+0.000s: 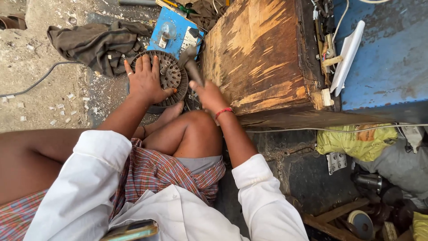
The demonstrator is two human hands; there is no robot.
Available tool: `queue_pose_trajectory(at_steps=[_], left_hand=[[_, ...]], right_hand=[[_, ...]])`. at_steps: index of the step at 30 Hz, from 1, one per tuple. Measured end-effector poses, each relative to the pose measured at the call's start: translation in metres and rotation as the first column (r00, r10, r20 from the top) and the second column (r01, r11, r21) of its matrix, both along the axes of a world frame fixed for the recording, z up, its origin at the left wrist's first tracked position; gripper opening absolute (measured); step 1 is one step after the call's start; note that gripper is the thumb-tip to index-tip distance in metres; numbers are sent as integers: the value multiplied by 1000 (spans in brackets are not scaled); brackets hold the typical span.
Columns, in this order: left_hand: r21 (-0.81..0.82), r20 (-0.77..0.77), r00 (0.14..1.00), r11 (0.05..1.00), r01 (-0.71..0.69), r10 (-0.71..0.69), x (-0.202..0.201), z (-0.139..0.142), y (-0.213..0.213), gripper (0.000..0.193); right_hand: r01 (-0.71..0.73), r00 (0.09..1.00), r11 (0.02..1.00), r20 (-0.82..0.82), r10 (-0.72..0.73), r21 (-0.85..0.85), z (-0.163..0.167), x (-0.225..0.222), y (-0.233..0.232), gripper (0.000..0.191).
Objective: The person sits on the ground and repeatedly hammers a perforated metal disc down onto the shaft of a fan rotor to seat it, occasionally lifting the disc to reposition it and hammering again. They hold the rotor steady with one hand while striking with a hammer in the other.
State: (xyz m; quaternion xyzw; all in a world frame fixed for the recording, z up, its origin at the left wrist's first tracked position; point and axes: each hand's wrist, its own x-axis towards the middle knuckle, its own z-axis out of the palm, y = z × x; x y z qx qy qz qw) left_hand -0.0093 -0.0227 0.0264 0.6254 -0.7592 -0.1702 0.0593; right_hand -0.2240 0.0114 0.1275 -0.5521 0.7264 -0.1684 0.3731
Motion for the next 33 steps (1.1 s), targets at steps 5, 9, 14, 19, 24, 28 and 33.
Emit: queue_pose_trajectory(at_steps=[5,9,14,19,24,28,33], left_hand=[[16,4,1000,1000,-4,4,-2,0,0,130],[7,-49,999,1000,-21,21,-1,3,2,128],[48,-18,999,998,-37,38,-1,8,-1,130],[-173,-220,973,979,-110,70,-3,-4,0,83],[-258,-404,912,949,-183,67,-8,-19,-8,29],[-270,-499,866,945,-184,27,-2,-14,-14,21],[-252,-670,743,938,-239,9,22,10,-25,22]], right_hand=[[24,995,1000,93,-24,2,-6,3,-6,44],[33,995,999,96,-31,-26,-10,5,-2,47],[43,983,996,176,-57,78,9,3,9,47],[149,940,989,311,-140,-8,20,-8,34,41],[186,925,983,338,-175,1,-5,-9,65,40],[251,897,968,378,-227,-13,-19,-9,74,36],[276,889,961,381,-252,-8,-23,-10,69,35]])
